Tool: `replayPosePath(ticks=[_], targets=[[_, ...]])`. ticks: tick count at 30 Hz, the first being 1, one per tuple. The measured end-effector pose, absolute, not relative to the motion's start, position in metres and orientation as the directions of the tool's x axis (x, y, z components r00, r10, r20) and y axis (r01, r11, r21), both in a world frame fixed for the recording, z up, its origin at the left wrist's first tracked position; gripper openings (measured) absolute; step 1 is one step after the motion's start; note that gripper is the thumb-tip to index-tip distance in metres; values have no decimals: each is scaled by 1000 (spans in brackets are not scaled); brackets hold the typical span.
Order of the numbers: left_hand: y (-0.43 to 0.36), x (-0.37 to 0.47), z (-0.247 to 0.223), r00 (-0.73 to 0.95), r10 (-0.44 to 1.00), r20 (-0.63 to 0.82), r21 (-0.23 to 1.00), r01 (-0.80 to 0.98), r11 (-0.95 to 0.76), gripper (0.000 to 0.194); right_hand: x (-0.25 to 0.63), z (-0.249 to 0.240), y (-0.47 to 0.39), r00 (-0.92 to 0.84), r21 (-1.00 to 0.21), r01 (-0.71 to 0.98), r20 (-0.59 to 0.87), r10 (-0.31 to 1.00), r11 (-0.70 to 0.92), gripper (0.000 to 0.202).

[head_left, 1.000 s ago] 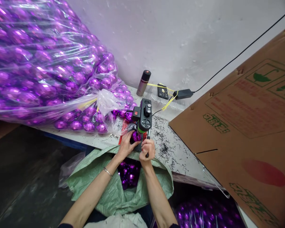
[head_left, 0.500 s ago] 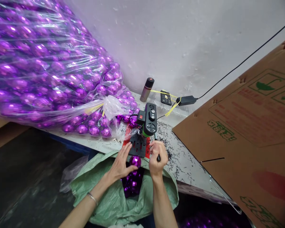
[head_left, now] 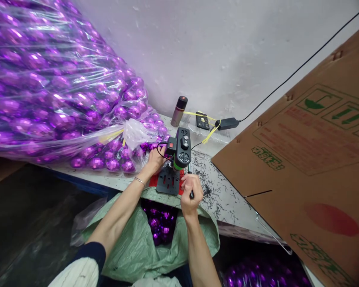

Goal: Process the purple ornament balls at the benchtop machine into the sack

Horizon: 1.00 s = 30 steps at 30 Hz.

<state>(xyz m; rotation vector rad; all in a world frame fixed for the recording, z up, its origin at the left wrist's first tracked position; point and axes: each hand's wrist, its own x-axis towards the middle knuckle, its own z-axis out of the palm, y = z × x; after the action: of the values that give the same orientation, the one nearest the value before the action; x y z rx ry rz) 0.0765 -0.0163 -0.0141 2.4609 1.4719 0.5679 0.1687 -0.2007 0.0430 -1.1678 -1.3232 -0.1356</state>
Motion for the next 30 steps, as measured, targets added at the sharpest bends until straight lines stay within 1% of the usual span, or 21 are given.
replayPosePath(ticks=[2,4,6,7,9,11,12,13,15,16,18,20,22,26,30], targets=[[-25,67,-15,389,899,201,398,806,-438,47,168,45,-200,320,-581,661,791,522,474,32],[-34,53,-15,351,918,182,451,800,-395,52,168,47,-200,323,-582,657,791,519,479,32],[-41,38,-13,302,937,177,550,759,-349,57,168,49,-200,329,-582,654,795,510,484,32],[-44,31,-11,267,947,178,622,716,-319,60,167,49,-200,330,-580,654,797,506,487,32],[-53,17,-7,169,970,177,796,555,-242,67,168,51,-199,325,-578,655,797,509,487,32],[-68,7,-6,90,986,138,944,289,-159,69,168,53,-199,314,-575,658,796,518,485,33],[-78,4,-7,71,992,103,985,130,-111,68,169,54,-199,313,-576,659,795,520,484,33],[-88,3,-9,73,996,53,998,-29,-51,67,169,56,-199,315,-579,656,793,521,484,33],[-109,7,-15,139,988,-75,953,-283,112,64,170,61,-198,329,-589,646,788,519,485,33],[-118,11,-19,183,973,-138,909,-368,198,63,170,64,-197,338,-598,640,783,522,483,33],[-131,22,-26,251,941,-229,830,-454,323,61,170,69,-195,348,-612,632,772,532,475,32],[-136,33,-33,243,935,-257,814,-467,345,61,170,73,-194,345,-617,633,765,544,467,32],[-135,43,-39,194,955,-225,861,-420,288,62,170,76,-194,336,-615,637,764,550,465,32],[-132,55,-53,133,989,-58,965,-245,90,63,171,74,-197,322,-595,658,776,542,461,32],[-131,59,-65,119,984,135,991,-33,-132,57,172,70,-199,301,-578,671,785,541,466,30]])
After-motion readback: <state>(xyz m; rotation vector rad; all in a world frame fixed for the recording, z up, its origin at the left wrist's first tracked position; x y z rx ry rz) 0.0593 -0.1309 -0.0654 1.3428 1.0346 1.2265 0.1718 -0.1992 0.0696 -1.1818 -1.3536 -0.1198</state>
